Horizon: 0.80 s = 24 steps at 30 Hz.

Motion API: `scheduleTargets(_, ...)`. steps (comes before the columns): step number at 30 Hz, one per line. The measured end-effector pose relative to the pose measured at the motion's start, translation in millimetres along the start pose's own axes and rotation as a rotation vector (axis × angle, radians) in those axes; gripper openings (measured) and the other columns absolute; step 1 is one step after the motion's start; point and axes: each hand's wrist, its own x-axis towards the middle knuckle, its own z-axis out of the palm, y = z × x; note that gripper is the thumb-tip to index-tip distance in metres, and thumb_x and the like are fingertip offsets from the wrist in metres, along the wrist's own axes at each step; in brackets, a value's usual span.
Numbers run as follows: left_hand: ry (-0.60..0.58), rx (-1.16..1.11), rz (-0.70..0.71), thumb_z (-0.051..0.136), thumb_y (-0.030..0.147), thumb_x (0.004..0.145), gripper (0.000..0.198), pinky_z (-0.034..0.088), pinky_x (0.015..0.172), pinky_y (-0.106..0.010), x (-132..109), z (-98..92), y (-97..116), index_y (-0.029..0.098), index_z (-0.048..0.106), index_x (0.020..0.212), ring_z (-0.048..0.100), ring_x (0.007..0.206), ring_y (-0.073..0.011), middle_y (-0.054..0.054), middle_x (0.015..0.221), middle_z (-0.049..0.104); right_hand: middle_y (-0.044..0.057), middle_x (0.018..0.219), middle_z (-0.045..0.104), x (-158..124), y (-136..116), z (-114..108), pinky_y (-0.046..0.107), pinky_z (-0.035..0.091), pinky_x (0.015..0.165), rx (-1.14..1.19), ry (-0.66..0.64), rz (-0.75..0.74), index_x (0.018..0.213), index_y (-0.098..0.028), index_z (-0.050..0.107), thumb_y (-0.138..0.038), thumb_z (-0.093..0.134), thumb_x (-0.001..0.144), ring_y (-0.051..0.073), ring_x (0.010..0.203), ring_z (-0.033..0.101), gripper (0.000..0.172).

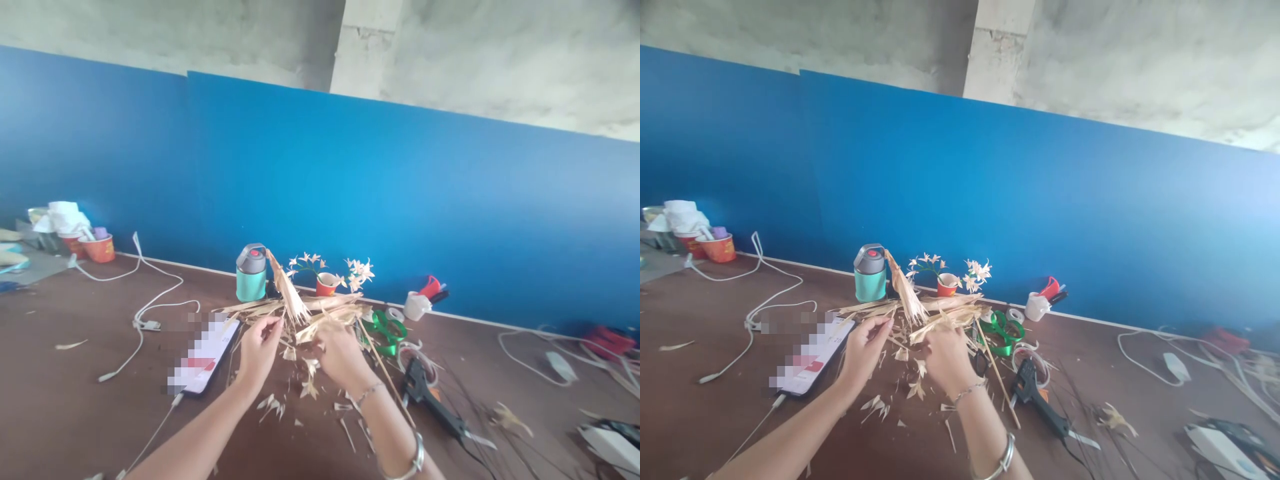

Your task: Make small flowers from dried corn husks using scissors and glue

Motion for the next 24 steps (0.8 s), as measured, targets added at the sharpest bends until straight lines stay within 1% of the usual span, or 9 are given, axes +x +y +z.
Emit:
scheduleTargets(2,-0.006,0.003,0.000,0.056,0.041,0.076,0.028,0.048,0.062,-0.029,-0.7,0.8,-0.3,0.016,0.066,0.080,0.064,0.066,-0.0212,-0.006,0.070,0.070,0.006,0.089,0.068,1.3,16.3,-6.9,0.032,0.030,0.083,0.005,0.005,0.083,0.074,-0.019,0.067,-0.010,0.049,0.074,0.021,0.093,0.056,0.020)
scheduleTargets(3,-0.013,0.004,-0.003,0.056,0.040,0.076,0.027,0.048,0.062,-0.029,-1.1,1.2,-0.4,0.016,0.066,0.080,0.064,0.066,-0.0213,-0.006,0.070,0.070,0.006,0.088,0.068,1.2,22.6,-7.2,0.032,0.030,0.082,-0.004,-0.024,0.124,0.071,-0.019,0.067,-0.009,0.049,0.072,0.021,0.093,0.056,0.020)
scheduleTargets(6,-0.041,0.005,-0.009,0.056,0.039,0.076,0.025,0.047,0.061,-0.028,-2.1,2.3,-1.1,0.016,0.066,0.079,0.065,0.066,-0.0215,-0.005,0.070,0.070,0.008,0.078,0.069,0.3,33.0,3.1,0.034,0.032,0.081,-0.012,-0.084,0.178,0.063,-0.017,0.068,-0.007,0.053,0.067,0.023,0.087,0.058,0.018)
scheduleTargets(8,-0.055,0.005,-0.007,0.056,0.039,0.076,0.024,0.047,0.061,-0.028,-3.2,2.8,-1.6,0.017,0.066,0.078,0.065,0.066,-0.0213,-0.005,0.071,0.070,0.007,0.076,0.069,0.6,35.4,15.0,0.034,0.032,0.083,0.009,-0.096,0.179,0.062,-0.017,0.068,-0.006,0.053,0.064,0.022,0.084,0.059,0.019)
scheduleTargets(13,-0.100,0.030,0.000,0.053,0.038,0.078,0.023,0.047,0.062,-0.027,-6.8,3.5,-1.2,0.017,0.064,0.076,0.064,0.068,-0.0204,-0.004,0.070,0.069,0.003,0.083,0.070,5.0,39.5,38.5,0.037,0.032,0.089,0.070,-0.080,0.141,0.079,-0.022,0.071,-0.003,0.055,0.058,0.023,0.092,0.058,0.032)
scheduleTargets(16,-0.117,0.045,0.000,0.052,0.038,0.079,0.023,0.046,0.061,-0.027,-8.0,4.8,-0.5,0.017,0.063,0.076,0.063,0.066,-0.0195,-0.003,0.067,0.068,0.004,0.079,0.070,7.0,41.1,44.1,0.040,0.033,0.088,0.093,-0.073,0.119,0.066,-0.021,0.070,0.000,0.054,0.055,0.025,0.089,0.059,0.029)
scheduleTargets(18,-0.124,0.046,0.002,0.052,0.038,0.079,0.024,0.046,0.061,-0.026,-8.2,5.9,-0.5,0.017,0.063,0.075,0.062,0.065,-0.0192,-0.003,0.066,0.067,0.004,0.073,0.069,7.3,41.5,43.8,0.040,0.034,0.086,0.114,-0.059,0.108,0.056,-0.020,0.068,0.001,0.053,0.053,0.025,0.085,0.060,0.026)
scheduleTargets(20,-0.131,0.048,0.001,0.052,0.038,0.079,0.024,0.046,0.062,-0.026,-8.3,6.7,-0.6,0.017,0.063,0.074,0.062,0.065,-0.0191,-0.003,0.067,0.067,0.003,0.068,0.068,6.8,41.9,39.4,0.038,0.036,0.084,0.149,-0.038,0.102,0.051,-0.020,0.066,0.001,0.052,0.052,0.023,0.081,0.061,0.025)
scheduleTargets(24,-0.158,0.082,-0.006,0.052,0.038,0.078,0.023,0.045,0.063,-0.027,-9.3,6.7,1.0,0.018,0.065,0.076,0.062,0.066,-0.0191,-0.003,0.071,0.069,0.001,0.068,0.069,4.7,41.6,19.3,0.028,0.043,0.068,0.270,-0.021,0.058,0.059,-0.021,0.068,-0.005,0.052,0.058,0.018,0.070,0.062,0.023)
